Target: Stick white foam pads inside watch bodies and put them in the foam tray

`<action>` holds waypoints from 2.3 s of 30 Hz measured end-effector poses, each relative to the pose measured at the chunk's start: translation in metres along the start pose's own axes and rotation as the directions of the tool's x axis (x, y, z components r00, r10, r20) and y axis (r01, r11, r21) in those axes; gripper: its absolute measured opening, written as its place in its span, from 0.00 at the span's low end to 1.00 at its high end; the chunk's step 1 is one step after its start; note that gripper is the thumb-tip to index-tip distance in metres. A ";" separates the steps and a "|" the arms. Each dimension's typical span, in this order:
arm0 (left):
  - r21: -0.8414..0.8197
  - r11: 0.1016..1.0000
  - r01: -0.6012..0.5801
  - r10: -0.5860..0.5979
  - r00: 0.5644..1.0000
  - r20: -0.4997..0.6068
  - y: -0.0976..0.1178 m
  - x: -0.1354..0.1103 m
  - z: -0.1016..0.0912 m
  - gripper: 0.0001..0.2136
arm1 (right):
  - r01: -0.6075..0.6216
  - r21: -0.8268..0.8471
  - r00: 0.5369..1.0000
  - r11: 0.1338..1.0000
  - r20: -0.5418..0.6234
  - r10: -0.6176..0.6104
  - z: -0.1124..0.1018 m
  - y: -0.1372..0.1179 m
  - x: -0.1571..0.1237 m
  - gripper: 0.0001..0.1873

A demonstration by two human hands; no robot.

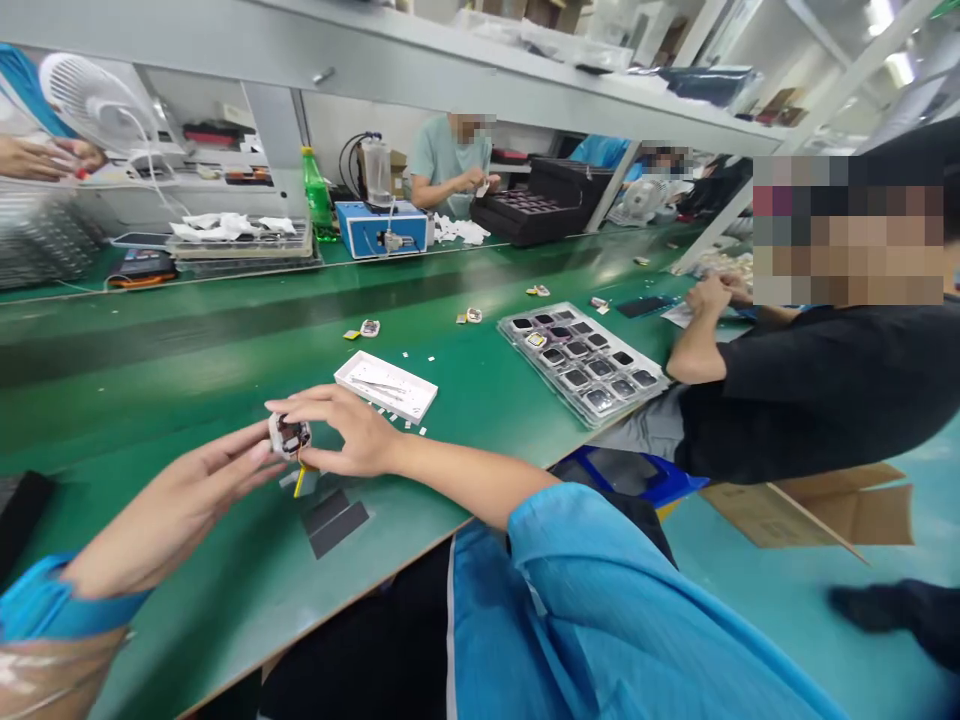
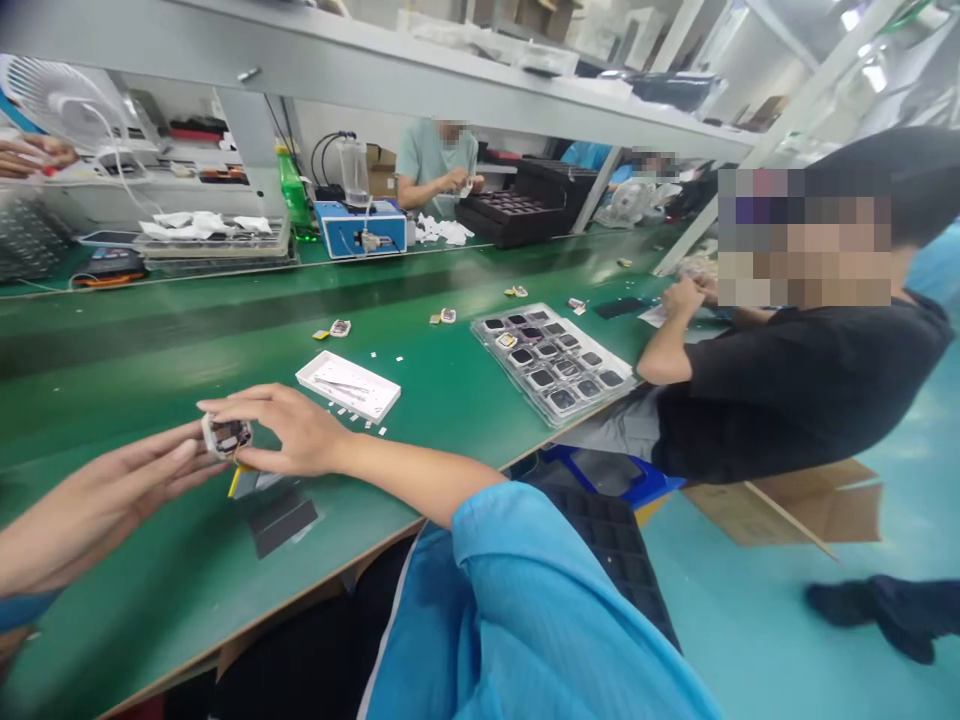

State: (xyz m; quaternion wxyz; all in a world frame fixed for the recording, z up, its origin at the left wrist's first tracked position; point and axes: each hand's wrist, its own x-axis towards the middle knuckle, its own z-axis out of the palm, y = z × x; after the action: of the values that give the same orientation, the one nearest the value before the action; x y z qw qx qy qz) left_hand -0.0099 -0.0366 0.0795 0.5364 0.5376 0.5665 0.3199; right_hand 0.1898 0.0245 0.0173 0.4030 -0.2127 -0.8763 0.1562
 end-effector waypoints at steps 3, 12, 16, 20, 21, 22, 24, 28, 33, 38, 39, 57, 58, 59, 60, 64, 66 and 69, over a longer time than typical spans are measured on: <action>-0.125 0.992 0.028 -0.017 0.996 0.086 -0.004 0.021 0.023 0.11 | -0.039 0.079 0.999 0.996 -0.028 0.041 0.003 0.003 -0.007 0.15; -0.326 0.945 0.005 -0.004 1.000 0.003 -0.039 0.036 0.020 0.14 | -0.020 0.100 0.995 0.995 0.095 0.010 -0.002 -0.005 -0.007 0.13; -0.506 0.860 -0.069 0.013 0.994 -0.113 -0.042 0.040 0.030 0.24 | -0.178 0.017 0.983 0.984 -0.050 0.178 0.005 -0.008 -0.008 0.11; -0.580 0.783 -0.226 0.146 0.972 -0.182 -0.049 0.047 0.036 0.26 | -0.214 0.067 0.960 0.974 -0.168 0.223 0.010 -0.004 -0.012 0.04; -0.568 0.779 -0.266 0.184 0.963 -0.198 -0.052 0.049 0.036 0.25 | -0.202 0.067 0.960 0.977 -0.182 0.211 0.011 -0.003 -0.012 0.05; -0.550 0.778 -0.304 0.220 0.952 -0.215 -0.055 0.050 0.035 0.25 | -0.188 0.057 0.961 0.980 -0.194 0.196 0.012 -0.002 -0.013 0.05; -0.501 0.782 -0.370 0.281 0.928 -0.245 -0.059 0.051 0.033 0.25 | -0.160 0.016 0.965 0.987 -0.208 0.159 0.013 -0.003 -0.013 0.05; -0.414 0.778 -0.472 0.385 0.880 -0.279 -0.062 0.050 0.031 0.26 | -0.125 -0.075 0.967 0.989 -0.233 0.105 0.013 -0.008 -0.014 0.07; -0.314 0.775 -0.549 0.469 0.831 -0.298 -0.064 0.050 0.031 0.25 | -0.061 -0.106 0.969 0.993 -0.245 0.033 0.015 -0.009 -0.015 0.08; -0.239 0.775 -0.585 0.507 0.801 -0.319 -0.068 0.051 0.031 0.25 | -0.053 -0.107 0.968 0.993 -0.250 0.025 0.017 -0.007 -0.017 0.09; -0.230 0.775 -0.589 0.510 0.797 -0.323 -0.068 0.052 0.031 0.25 | -0.059 -0.100 0.970 0.993 -0.240 0.034 0.017 -0.007 -0.017 0.09; -0.470 0.773 -0.426 0.353 0.904 -0.240 -0.062 0.050 0.032 0.27 | -0.265 -0.211 0.959 0.941 -0.162 0.234 -0.038 0.013 -0.012 0.07; -0.513 0.763 -0.393 0.329 0.920 -0.215 -0.061 0.049 0.032 0.27 | -0.346 -0.251 0.935 0.904 -0.170 0.311 -0.051 0.018 -0.013 0.06; -0.550 0.752 -0.363 0.310 0.931 -0.191 -0.060 0.048 0.032 0.28 | -0.426 -0.282 0.904 0.860 -0.181 0.388 -0.062 0.024 -0.013 0.06; -0.579 0.742 -0.338 0.296 0.940 -0.168 -0.059 0.047 0.031 0.27 | -0.492 -0.286 0.870 0.822 -0.191 0.454 -0.069 0.028 -0.014 0.06; -0.608 0.741 -0.285 0.261 0.957 -0.129 -0.060 0.046 0.031 0.25 | -0.550 0.139 0.829 0.824 -0.029 0.558 -0.052 0.029 -0.014 0.11; -0.595 0.751 -0.286 0.261 0.956 -0.131 -0.061 0.046 0.029 0.26 | -0.561 0.452 0.825 0.694 0.242 0.510 -0.028 0.020 -0.013 0.20; -0.589 0.750 -0.301 0.271 0.952 -0.142 -0.060 0.047 0.026 0.26 | -0.694 0.619 0.717 0.369 0.546 0.434 -0.004 0.007 -0.012 0.20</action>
State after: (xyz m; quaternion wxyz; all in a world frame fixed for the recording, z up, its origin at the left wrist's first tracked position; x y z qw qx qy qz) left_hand 0.0058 -0.0109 0.0051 0.6107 0.4107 0.3581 0.5746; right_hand 0.2017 0.0250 0.0082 0.2393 -0.2753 -0.6300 0.6856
